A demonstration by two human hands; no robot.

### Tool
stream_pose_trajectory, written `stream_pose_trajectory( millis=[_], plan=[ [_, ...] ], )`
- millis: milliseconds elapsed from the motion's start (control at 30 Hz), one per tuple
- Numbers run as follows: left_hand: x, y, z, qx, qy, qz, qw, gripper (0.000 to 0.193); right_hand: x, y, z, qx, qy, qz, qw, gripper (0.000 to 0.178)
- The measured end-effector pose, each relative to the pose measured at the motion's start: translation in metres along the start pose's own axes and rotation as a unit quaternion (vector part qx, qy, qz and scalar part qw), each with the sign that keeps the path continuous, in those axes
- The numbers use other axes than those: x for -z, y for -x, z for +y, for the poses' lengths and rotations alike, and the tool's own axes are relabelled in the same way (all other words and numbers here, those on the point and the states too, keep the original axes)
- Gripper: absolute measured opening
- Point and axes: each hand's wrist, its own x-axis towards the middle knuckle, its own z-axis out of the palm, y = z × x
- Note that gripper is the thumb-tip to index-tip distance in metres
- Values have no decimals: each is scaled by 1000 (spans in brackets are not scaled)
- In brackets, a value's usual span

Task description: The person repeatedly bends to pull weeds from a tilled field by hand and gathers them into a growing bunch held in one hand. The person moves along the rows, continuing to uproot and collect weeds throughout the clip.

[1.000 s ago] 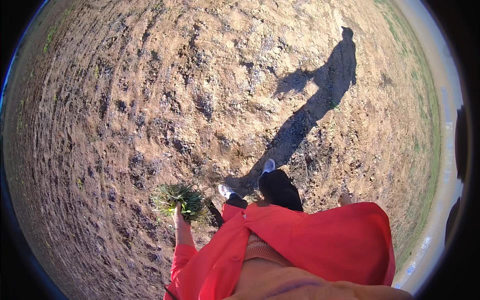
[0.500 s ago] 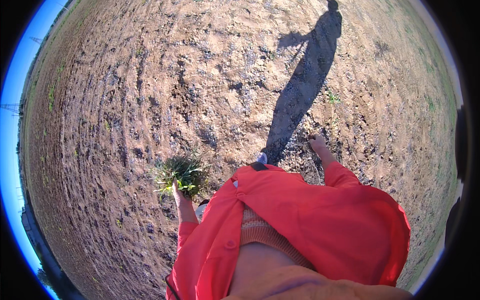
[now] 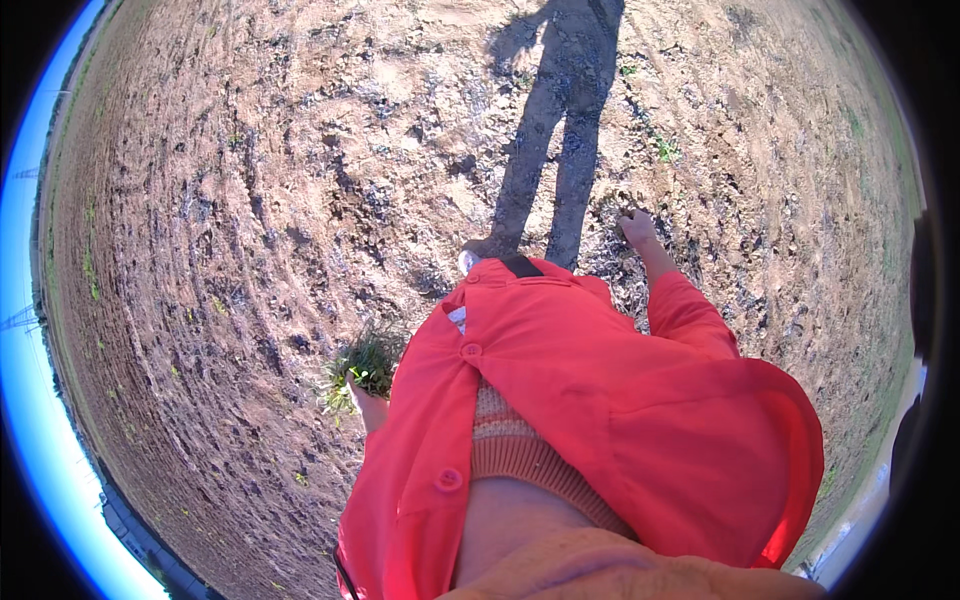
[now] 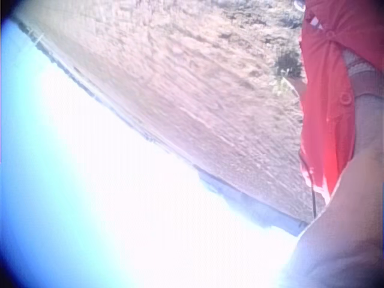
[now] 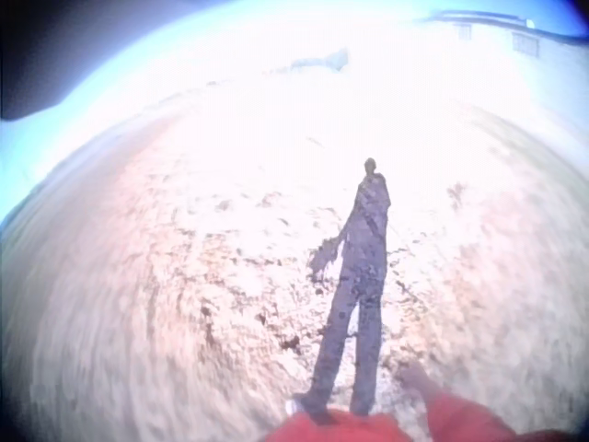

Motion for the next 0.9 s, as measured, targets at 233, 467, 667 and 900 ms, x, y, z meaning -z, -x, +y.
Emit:
stream_pose_trajectory(
  millis=[233, 467, 667, 900],
  plan=[
    [-174, -121, 95, 4, -102, -40, 994, 50, -20, -37, 86, -161, 60, 77, 982, 54],
    [-381, -159, 109, -32, -120, -126, 984, 57, -8, -99, 26, -169, 22, 34, 985, 50],
    [-463, -181, 119, -16, -88, -169, 982, 49, 31, -226, -56, -143, 11, 9, 990, 59],
    [-491, -201, 124, 35, -76, -118, 989, 41, 98, -303, -191, -69, -72, 34, 994, 46]
  ],
)
